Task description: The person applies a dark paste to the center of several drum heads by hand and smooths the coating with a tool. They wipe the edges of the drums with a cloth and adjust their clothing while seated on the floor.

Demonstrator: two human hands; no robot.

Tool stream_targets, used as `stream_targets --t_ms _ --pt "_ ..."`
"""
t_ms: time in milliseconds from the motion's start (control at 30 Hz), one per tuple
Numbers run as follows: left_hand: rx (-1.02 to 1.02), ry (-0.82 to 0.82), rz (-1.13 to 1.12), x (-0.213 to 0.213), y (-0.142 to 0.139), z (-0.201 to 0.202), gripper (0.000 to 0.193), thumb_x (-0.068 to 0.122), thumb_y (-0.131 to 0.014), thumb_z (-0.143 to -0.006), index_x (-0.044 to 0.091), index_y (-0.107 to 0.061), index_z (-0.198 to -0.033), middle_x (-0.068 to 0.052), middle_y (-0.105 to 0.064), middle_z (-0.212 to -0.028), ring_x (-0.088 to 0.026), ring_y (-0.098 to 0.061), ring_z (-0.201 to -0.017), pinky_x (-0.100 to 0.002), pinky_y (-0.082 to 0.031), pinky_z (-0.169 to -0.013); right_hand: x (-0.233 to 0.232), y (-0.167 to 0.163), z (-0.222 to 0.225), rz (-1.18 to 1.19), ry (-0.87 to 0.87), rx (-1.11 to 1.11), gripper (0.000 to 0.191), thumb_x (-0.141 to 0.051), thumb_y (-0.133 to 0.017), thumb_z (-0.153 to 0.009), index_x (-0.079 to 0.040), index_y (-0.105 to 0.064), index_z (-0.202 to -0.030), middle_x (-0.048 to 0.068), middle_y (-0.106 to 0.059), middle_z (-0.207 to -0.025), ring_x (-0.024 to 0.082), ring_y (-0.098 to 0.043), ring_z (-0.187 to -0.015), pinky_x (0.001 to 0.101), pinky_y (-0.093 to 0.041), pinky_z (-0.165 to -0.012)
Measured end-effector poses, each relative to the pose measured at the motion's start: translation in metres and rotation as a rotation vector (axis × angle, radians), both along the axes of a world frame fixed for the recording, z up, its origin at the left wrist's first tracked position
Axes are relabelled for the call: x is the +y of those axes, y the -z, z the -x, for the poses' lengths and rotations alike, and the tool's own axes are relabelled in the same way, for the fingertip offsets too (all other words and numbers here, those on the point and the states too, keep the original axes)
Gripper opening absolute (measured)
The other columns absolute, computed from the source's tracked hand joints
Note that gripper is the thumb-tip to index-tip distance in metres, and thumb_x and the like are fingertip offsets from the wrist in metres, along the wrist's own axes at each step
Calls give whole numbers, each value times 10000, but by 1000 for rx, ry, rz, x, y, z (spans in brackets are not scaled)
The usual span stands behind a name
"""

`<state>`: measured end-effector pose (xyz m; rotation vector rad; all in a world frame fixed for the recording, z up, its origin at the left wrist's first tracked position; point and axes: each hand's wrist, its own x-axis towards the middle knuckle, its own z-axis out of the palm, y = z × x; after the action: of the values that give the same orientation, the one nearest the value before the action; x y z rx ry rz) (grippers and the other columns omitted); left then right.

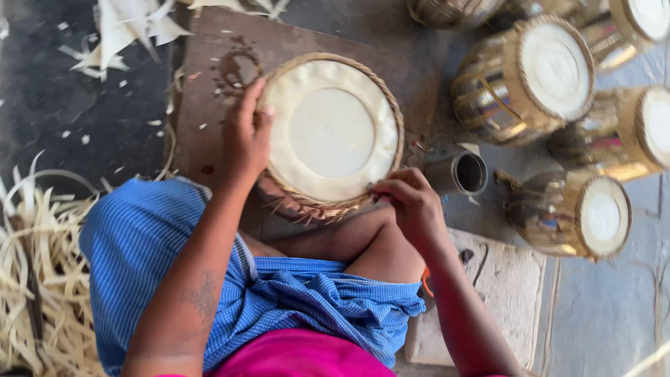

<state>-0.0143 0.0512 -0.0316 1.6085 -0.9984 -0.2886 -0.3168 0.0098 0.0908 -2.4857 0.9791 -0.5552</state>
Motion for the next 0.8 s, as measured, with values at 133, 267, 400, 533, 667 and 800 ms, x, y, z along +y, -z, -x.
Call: stream_targets --t_ms 133,267,400,533,667,800 --pt "-18 21 -30 3 12 -2 438 171 -594 -1069 57 -537 -1488 -214 -625 -1420 -367 -615 -1291 -430 -486 -1062 -16 17 25 -179 107 -196 244 59 -705 -866 -45 -756 -1080 76 -684 -1132 216 -696 -1031 297 -586 -858" --pt "65 81 52 -2 21 -5 451 117 -581 -1080 35 -512 -1518 -197 -607 -1478 -339 -583 -1362 -438 -444 -1135 -47 43 51 -586 188 -555 238 56 -663 -973 -53 -710 -1179 62 -685 -1108 157 -658 -1001 302 -569 -895" --pt "181 147 28 1 15 1 452 80 -551 -1095 17 -499 -1540 -161 -576 -1517 -280 -560 -1382 -401 -429 -1157 -85 71 109 -986 172 -1137 165 -44 -588 -1044 -83 -660 -1187 72 -686 -1075 165 -680 -934 385 -628 -880" --pt "35 84 -89 14 -2 4 433 88 -562 -1101 -2 -529 -1524 -178 -594 -1484 -280 -594 -1330 -380 -468 -1117 -143 109 174 -916 459 -1133 195 -103 -598 -978 -123 -645 -1167 65 -689 -1009 191 -704 -854 360 -603 -701" --pt "-4 100 -54 16 -12 6 401 94 -560 -1141 -26 -516 -1521 -196 -576 -1524 -297 -575 -1376 -386 -444 -1171 -192 148 226 -802 692 -952 249 -95 -676 -995 -74 -678 -1243 51 -694 -1104 153 -692 -930 333 -596 -754" --pt "174 83 -98 16 -11 9 443 164 -549 -1139 15 -506 -1554 -151 -592 -1503 -224 -586 -1331 -348 -449 -1146 -218 178 238 -686 769 -606 452 -19 -816 -767 -92 -690 -1196 65 -704 -1062 221 -714 -919 397 -610 -827"
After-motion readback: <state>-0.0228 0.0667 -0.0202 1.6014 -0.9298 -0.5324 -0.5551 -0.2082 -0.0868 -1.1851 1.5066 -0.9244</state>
